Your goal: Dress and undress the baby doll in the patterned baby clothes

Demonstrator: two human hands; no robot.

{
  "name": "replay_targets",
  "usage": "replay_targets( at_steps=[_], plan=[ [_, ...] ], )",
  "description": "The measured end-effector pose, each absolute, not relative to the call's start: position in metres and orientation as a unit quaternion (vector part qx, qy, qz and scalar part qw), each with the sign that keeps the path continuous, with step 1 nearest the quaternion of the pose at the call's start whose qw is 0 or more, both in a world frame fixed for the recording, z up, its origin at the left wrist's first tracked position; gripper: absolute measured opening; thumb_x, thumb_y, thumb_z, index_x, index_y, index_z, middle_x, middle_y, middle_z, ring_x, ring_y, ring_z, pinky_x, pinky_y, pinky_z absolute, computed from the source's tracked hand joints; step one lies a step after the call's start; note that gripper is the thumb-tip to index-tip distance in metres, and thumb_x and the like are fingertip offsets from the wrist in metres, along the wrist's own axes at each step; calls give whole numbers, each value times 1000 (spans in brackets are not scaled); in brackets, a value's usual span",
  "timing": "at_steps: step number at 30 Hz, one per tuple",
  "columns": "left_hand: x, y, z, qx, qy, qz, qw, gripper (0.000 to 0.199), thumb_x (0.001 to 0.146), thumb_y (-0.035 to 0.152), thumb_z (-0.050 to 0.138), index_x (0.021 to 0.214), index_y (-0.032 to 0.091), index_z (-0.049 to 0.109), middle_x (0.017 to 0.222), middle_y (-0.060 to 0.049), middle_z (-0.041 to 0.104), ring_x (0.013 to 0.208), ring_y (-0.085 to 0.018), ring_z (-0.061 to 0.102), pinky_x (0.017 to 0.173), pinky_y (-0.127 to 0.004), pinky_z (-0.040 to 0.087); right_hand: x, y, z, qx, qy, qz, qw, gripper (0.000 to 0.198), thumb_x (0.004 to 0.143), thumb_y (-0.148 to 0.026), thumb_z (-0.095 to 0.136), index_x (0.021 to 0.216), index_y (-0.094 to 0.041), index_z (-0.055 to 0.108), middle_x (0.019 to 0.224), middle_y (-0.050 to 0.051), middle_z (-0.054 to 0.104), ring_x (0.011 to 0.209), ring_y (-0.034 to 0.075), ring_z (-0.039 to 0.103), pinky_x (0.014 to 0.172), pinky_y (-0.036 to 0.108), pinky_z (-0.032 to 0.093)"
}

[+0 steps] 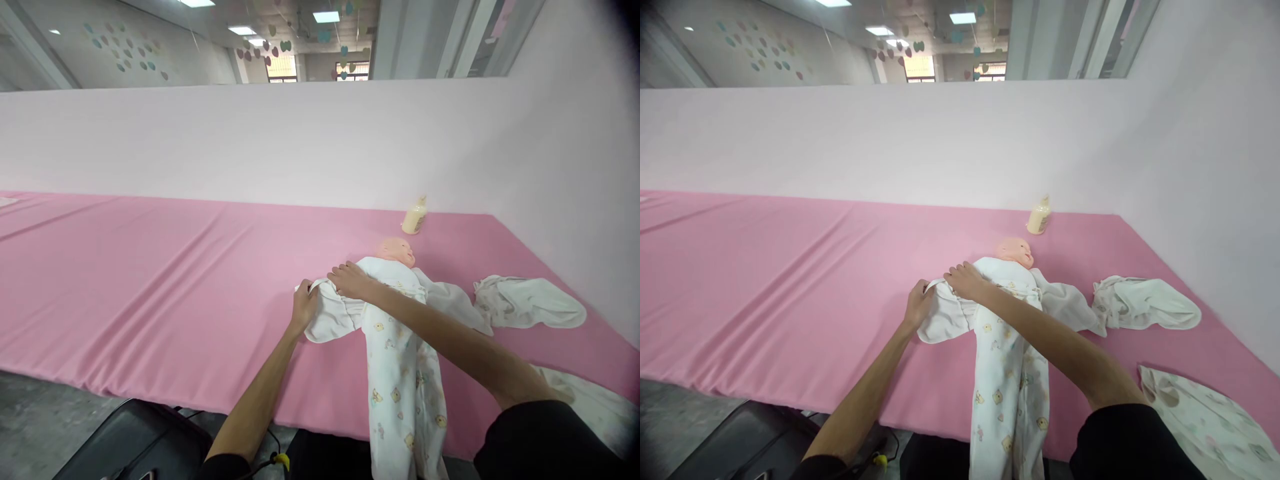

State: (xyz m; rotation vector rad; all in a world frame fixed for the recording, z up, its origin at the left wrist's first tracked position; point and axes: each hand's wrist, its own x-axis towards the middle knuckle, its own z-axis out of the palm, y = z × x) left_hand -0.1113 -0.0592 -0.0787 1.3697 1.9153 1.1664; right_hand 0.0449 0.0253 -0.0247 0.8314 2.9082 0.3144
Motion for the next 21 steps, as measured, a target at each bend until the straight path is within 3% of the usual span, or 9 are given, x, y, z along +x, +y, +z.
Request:
replay_targets(
  at_steps=[4, 9, 13, 18, 21],
  plan=[
    [-117, -55, -81, 495, 709, 422, 273, 18, 92, 31, 46, 87, 17, 56, 88, -1, 63, 83, -14, 56, 73, -24, 42, 46, 29, -27, 269, 956, 107, 47, 31, 92, -25, 57, 121, -15, 61, 111, 13, 68, 105, 28, 61, 88, 37, 38],
    [-128, -52, -82, 488, 732, 361, 310, 24, 91, 37, 46, 87, 16, 58, 85, -3, 64, 74, -14, 55, 63, -24, 39, 57, 29, -20, 250, 961, 112, 34, 45, 93, -23, 54, 138, -23, 52, 107, 9, 69, 100, 26, 60, 88, 37, 35],
    [-134, -54, -80, 516, 749, 299, 291, 21, 90, 34, 48, 80, 17, 55, 84, -5, 64, 77, -17, 56, 65, -26, 36, 64, 30, -14, 246, 960, 121, 53, 33, 98, -20, 45, 124, -23, 64, 110, 12, 67, 102, 28, 59, 90, 40, 34],
    [-134, -55, -79, 546, 769, 219, 251, 18, 87, 30, 53, 74, 19, 49, 80, -7, 62, 78, -21, 57, 66, -28, 33, 62, 33, -6, 308, 946, 103, 20, 35, 98, -37, 50, 125, -20, 63, 116, 18, 64, 105, 31, 57, 91, 43, 35],
    [-129, -55, -77, 569, 760, 200, 241, 19, 90, 31, 51, 75, 19, 48, 83, -8, 63, 80, -21, 58, 67, -28, 33, 54, 32, -7, 327, 940, 98, 9, 38, 98, -40, 51, 129, -21, 60, 119, 18, 63, 107, 32, 57, 93, 43, 36]
  ],
)
